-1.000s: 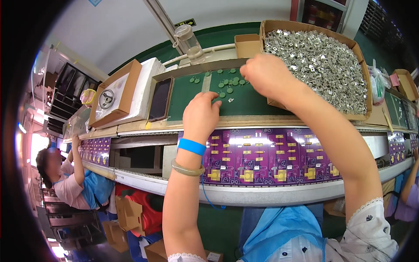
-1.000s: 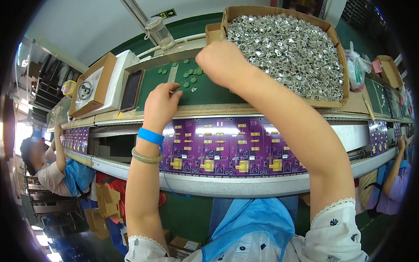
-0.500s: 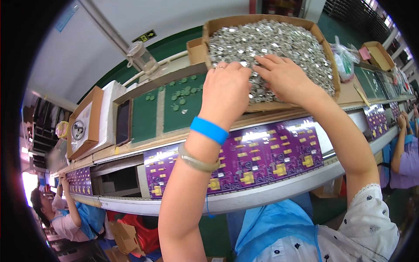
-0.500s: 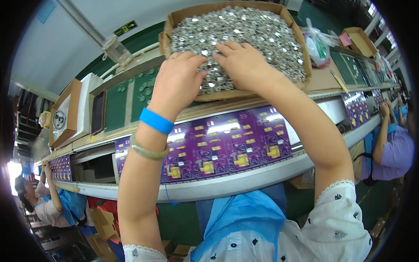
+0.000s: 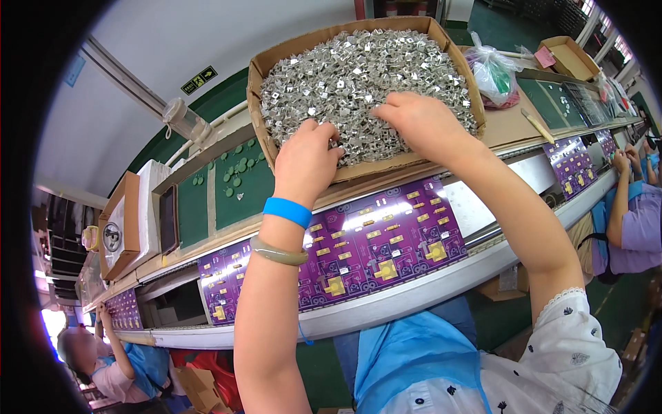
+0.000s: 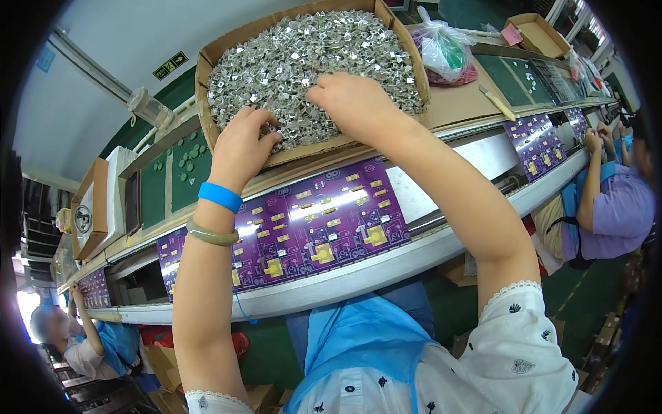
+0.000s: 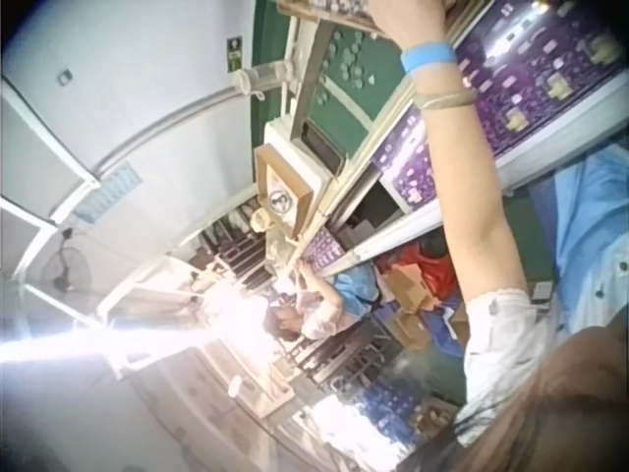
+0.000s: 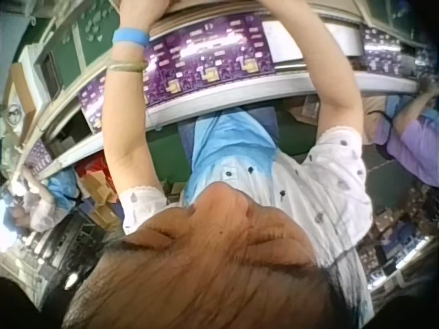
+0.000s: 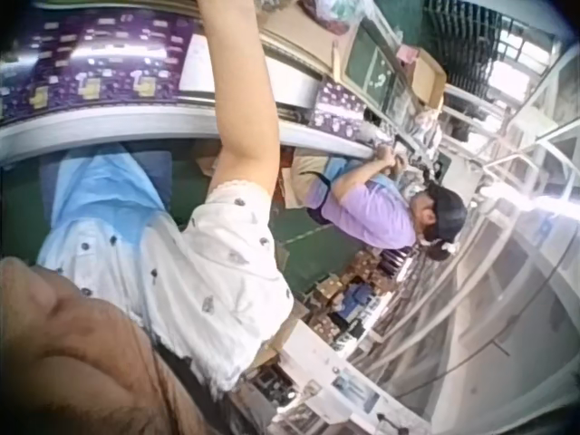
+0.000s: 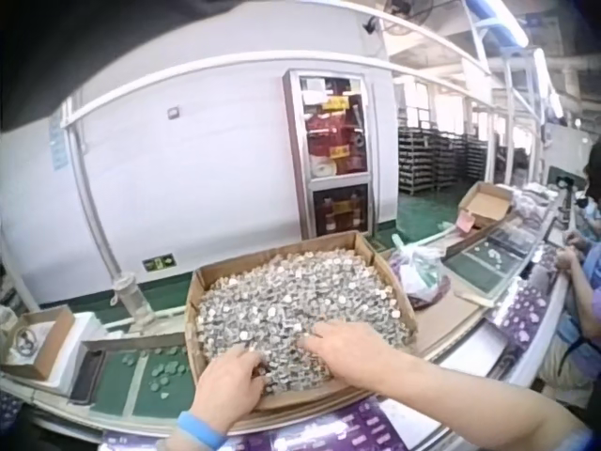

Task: The person places small electronic components onto a purple circuit board moving along a conveyor belt. They pick components from a nearby cardboard box and position them onto specific spots on the board, occasionally adjusting the board's position.

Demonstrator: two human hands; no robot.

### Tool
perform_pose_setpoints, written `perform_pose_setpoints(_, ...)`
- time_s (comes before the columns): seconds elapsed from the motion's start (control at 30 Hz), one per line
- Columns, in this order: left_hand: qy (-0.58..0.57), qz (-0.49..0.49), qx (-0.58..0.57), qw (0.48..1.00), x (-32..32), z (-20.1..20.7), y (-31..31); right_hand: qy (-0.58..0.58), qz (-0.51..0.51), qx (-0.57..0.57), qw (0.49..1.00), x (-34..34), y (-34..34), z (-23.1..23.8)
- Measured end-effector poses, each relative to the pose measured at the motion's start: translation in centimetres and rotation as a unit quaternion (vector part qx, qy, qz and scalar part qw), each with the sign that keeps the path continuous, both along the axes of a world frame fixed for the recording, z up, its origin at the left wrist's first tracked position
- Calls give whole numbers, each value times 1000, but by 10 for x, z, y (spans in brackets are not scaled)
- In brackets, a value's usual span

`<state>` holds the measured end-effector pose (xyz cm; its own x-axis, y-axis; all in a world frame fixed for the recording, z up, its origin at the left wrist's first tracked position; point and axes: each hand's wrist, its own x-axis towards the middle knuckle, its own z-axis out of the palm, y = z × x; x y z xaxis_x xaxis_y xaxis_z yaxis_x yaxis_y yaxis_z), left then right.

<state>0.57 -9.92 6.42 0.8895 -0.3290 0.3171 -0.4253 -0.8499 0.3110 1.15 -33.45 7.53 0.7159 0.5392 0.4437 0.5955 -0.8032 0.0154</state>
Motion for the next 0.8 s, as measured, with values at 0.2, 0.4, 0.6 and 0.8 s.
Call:
perform_pose_setpoints(0.2, 23, 17, -12, 1000, -2, 1, -2, -24, 6, 20, 999, -1, -12, -4)
perform_pose_setpoints(0.4, 54, 25, -66, 996, -5, 11, -2, 0, 19, 22, 1000, -4, -30, -6)
perform_pose_setpoints(0.6, -13, -3, -71, 997, -5, 11, 2, -34, 40, 51, 997, -4, -30, -6)
perform_pose_setpoints(0.8, 30, 16, -202, 979, -10, 13, 2, -49, 57, 43, 996, -2, -29, -8)
